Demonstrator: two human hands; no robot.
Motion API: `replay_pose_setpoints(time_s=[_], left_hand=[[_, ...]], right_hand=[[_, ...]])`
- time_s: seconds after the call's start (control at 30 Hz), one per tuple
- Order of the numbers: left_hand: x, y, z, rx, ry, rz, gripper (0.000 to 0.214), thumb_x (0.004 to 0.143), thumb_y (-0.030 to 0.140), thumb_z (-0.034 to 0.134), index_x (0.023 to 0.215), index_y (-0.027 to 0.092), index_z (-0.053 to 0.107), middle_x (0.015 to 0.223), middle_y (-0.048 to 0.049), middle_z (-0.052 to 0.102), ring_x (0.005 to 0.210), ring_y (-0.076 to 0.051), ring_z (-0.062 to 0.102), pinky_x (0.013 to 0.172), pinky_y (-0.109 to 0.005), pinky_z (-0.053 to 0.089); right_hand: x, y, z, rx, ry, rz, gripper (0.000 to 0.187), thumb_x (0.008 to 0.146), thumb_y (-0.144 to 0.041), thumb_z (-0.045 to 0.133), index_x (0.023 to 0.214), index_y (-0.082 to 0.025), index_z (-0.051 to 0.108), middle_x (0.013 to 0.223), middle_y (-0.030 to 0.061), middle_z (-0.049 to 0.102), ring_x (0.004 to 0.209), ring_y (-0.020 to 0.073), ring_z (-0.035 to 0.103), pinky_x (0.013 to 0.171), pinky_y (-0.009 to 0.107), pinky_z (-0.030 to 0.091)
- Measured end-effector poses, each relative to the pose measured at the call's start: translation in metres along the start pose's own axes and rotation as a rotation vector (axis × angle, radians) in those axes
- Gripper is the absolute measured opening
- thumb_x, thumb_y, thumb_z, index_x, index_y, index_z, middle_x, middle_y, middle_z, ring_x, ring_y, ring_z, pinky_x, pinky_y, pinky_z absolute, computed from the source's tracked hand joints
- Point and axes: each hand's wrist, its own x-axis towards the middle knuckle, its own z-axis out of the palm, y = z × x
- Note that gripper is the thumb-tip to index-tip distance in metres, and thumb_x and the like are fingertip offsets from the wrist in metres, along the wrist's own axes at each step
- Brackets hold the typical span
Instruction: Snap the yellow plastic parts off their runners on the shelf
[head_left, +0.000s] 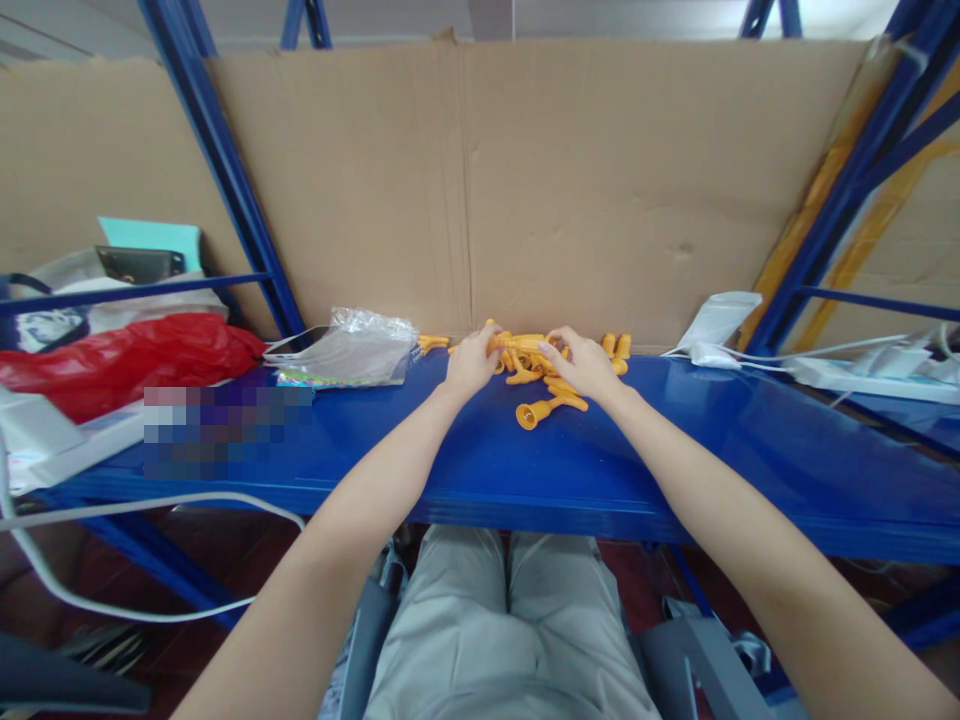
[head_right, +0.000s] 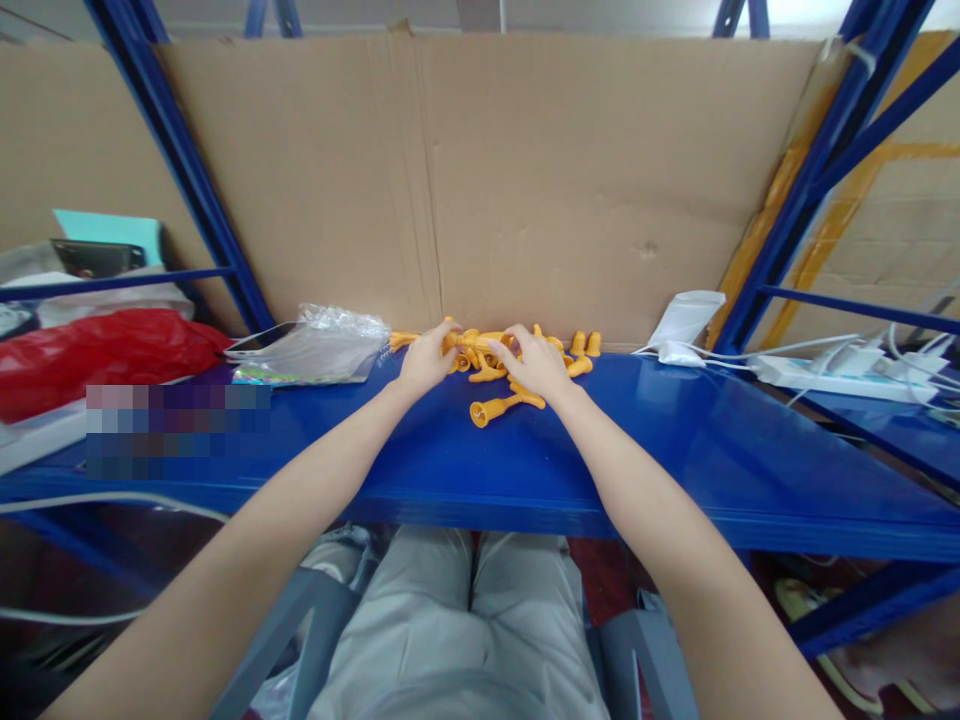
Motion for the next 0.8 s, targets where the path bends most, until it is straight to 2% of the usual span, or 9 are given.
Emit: replay_pose_setpoints(time_s=[0.1, 0.2, 0.33, 0.5, 0.67, 0.8], left_hand=[[0.001, 0.0, -0.001, 0.013, -0.015, -0.017, 0.034, 0.088, 0.011, 0.054, 0.12, 0.02, 0.061, 0.119, -0.0089, 0.071, 0.113, -0.023, 0.066, 0.097, -0.034, 0.05], [0.0, 0.0, -0.001, 0.021, -0.017, -0.035, 0.033, 0.089, 0.013, 0.055, 0.121, 0.021, 0.06, 0.115, -0.0086, 0.071, 0.112, -0.024, 0.066, 0.096, -0.034, 0.05], [-0.001, 0.0, -0.001, 0.028, -0.002, -0.067, 0.039, 0.089, 0.016, 0.057, 0.127, 0.022, 0.054, 0.109, -0.009, 0.072, 0.105, -0.025, 0.069, 0.092, -0.035, 0.051], [-0.002, 0.001, -0.001, 0.006, 0.017, -0.102, 0.048, 0.087, 0.016, 0.059, 0.133, 0.022, 0.046, 0.1, -0.0081, 0.073, 0.096, -0.025, 0.071, 0.086, -0.033, 0.052], [-0.003, 0.001, 0.0, -0.033, 0.028, -0.111, 0.048, 0.086, 0.014, 0.059, 0.133, 0.021, 0.046, 0.097, -0.0086, 0.072, 0.094, -0.026, 0.071, 0.085, -0.035, 0.052], [-0.002, 0.001, 0.0, -0.038, 0.035, -0.122, 0.047, 0.087, 0.015, 0.059, 0.132, 0.021, 0.047, 0.098, -0.0089, 0.072, 0.095, -0.025, 0.071, 0.085, -0.033, 0.052]], right_hand=[[0.002, 0.005, 0.005, 0.037, 0.017, 0.005, 0.04, 0.095, -0.057, 0.045, 0.102, -0.022, 0.063, 0.091, 0.0073, 0.073, 0.083, 0.0243, 0.069, 0.075, 0.036, 0.051], [0.003, 0.009, 0.01, 0.083, 0.016, 0.003, 0.037, 0.095, -0.053, 0.046, 0.107, -0.022, 0.062, 0.096, 0.0077, 0.073, 0.083, 0.0233, 0.068, 0.077, 0.038, 0.052], [0.003, 0.011, 0.015, 0.143, -0.015, 0.023, 0.04, 0.098, -0.052, 0.04, 0.114, -0.02, 0.058, 0.099, 0.0093, 0.072, 0.079, 0.0216, 0.068, 0.078, 0.039, 0.053], [0.005, 0.013, 0.018, 0.192, -0.023, 0.01, 0.038, 0.097, -0.051, 0.042, 0.112, -0.019, 0.056, 0.098, 0.0086, 0.07, 0.08, 0.0203, 0.066, 0.079, 0.037, 0.053], [0.007, 0.016, 0.018, 0.185, -0.024, -0.053, 0.032, 0.095, -0.045, 0.046, 0.113, -0.019, 0.055, 0.097, 0.0082, 0.068, 0.083, 0.0217, 0.064, 0.079, 0.039, 0.052], [0.008, 0.019, 0.016, 0.167, 0.014, -0.174, 0.028, 0.089, -0.033, 0.053, 0.114, -0.02, 0.055, 0.11, 0.0121, 0.064, 0.097, 0.026, 0.061, 0.086, 0.045, 0.051]])
